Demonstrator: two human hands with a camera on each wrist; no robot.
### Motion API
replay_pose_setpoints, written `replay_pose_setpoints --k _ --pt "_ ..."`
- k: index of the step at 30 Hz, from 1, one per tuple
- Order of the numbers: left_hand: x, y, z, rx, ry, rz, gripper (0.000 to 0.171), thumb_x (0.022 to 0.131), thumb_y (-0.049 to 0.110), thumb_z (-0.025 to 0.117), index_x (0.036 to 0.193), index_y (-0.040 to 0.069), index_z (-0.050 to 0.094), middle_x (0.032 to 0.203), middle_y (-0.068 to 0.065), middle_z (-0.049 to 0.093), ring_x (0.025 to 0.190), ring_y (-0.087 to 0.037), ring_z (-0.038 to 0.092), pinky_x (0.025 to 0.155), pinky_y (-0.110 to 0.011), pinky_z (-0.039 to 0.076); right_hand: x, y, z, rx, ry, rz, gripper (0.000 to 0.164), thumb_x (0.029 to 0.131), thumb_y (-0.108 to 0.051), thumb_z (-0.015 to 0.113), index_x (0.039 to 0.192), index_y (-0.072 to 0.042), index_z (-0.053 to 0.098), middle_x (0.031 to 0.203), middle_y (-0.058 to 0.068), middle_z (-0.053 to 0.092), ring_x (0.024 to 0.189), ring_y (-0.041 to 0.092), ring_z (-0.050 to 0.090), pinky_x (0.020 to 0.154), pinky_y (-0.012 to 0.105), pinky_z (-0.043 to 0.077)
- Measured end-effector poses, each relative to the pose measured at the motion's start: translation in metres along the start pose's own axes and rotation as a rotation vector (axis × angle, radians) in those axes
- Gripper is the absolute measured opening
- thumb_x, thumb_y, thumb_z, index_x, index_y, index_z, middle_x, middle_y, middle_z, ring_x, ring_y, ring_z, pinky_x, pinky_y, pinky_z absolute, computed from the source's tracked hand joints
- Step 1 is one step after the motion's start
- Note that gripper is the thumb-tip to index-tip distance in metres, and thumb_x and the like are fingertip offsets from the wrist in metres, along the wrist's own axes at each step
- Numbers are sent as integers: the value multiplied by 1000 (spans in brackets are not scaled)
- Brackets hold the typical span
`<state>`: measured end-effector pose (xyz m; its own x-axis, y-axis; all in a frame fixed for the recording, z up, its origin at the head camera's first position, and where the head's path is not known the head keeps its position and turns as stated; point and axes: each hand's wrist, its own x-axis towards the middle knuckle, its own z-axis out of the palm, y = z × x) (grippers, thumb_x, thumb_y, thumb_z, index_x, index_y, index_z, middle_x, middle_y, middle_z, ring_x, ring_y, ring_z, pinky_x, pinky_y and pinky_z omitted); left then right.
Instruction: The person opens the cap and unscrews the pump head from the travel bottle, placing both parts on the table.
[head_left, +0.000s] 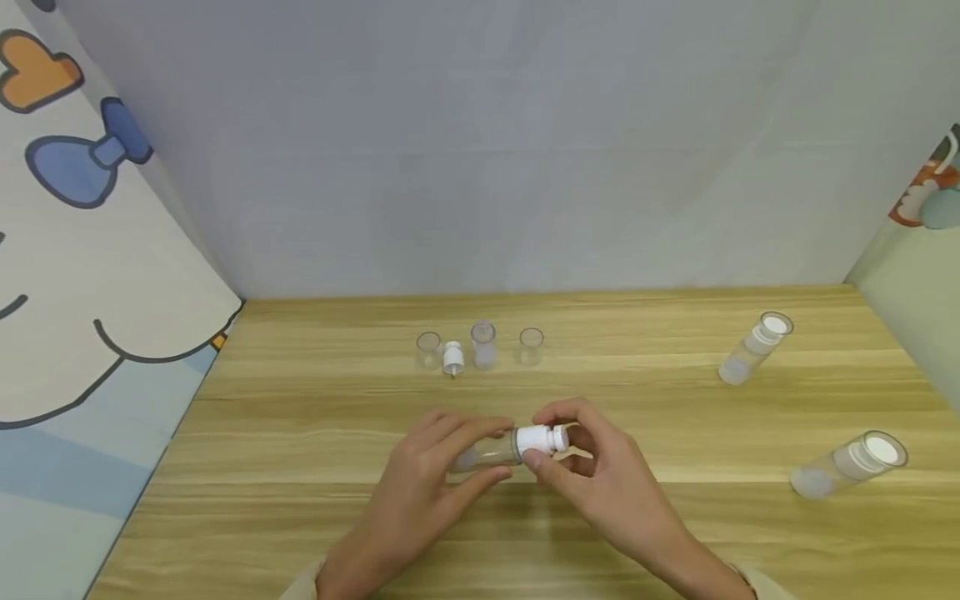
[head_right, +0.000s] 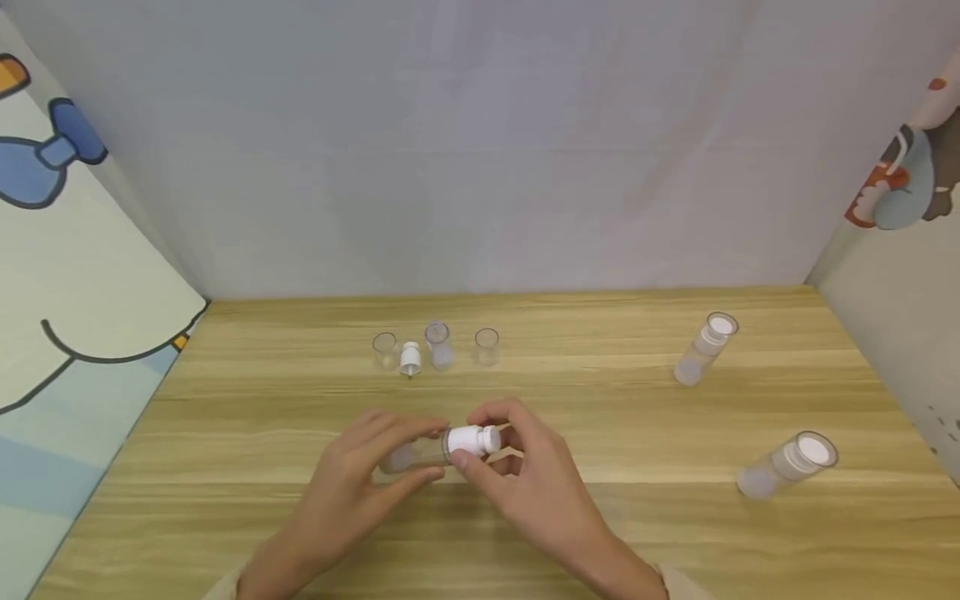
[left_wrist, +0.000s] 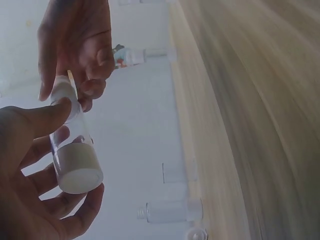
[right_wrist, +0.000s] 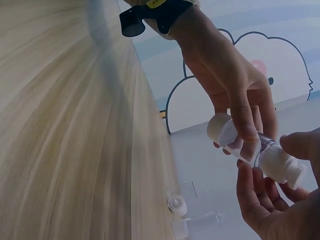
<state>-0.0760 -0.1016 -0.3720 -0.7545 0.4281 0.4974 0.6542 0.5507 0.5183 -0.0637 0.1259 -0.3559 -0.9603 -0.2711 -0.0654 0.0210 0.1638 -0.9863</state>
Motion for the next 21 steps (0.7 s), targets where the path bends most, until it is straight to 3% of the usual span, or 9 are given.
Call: replay_pose_setpoints --k 4,12,17,21 --pt "1 2 5 -62 48 26 44 84 22 87 126 17 72 117 5 76 108 -12 68 92 -30 59 -2 2 3 51 61 -62 37 94 -19 79 125 -11 58 125 15 64 102 21 72 84 30 64" --pt "2 2 13 -253 160 103 50 75 10 91 122 9 73 111 -4 78 97 -16 73 88 -23 60 -3 6 13 71 195 -337 34 90 3 78 120 -3 63 115 4 65 95 13 64 85 20 54" --pt "2 4 15 -403 151 130 51 76 3 88 124 1 73 114 -12 79 102 -21 76 89 -25 62 -2 9 14 144 197 -482 37 82 12 80 116 7 64 112 -2 66 103 11 64 94 19 54" --pt "3 6 16 -496 116 168 47 84 4 81 129 -5 70 116 -18 78 102 -22 77 86 -32 64 -2 11 12 173 180 -606 38 81 13 79 117 10 67 116 -2 70 107 11 65 101 22 54"
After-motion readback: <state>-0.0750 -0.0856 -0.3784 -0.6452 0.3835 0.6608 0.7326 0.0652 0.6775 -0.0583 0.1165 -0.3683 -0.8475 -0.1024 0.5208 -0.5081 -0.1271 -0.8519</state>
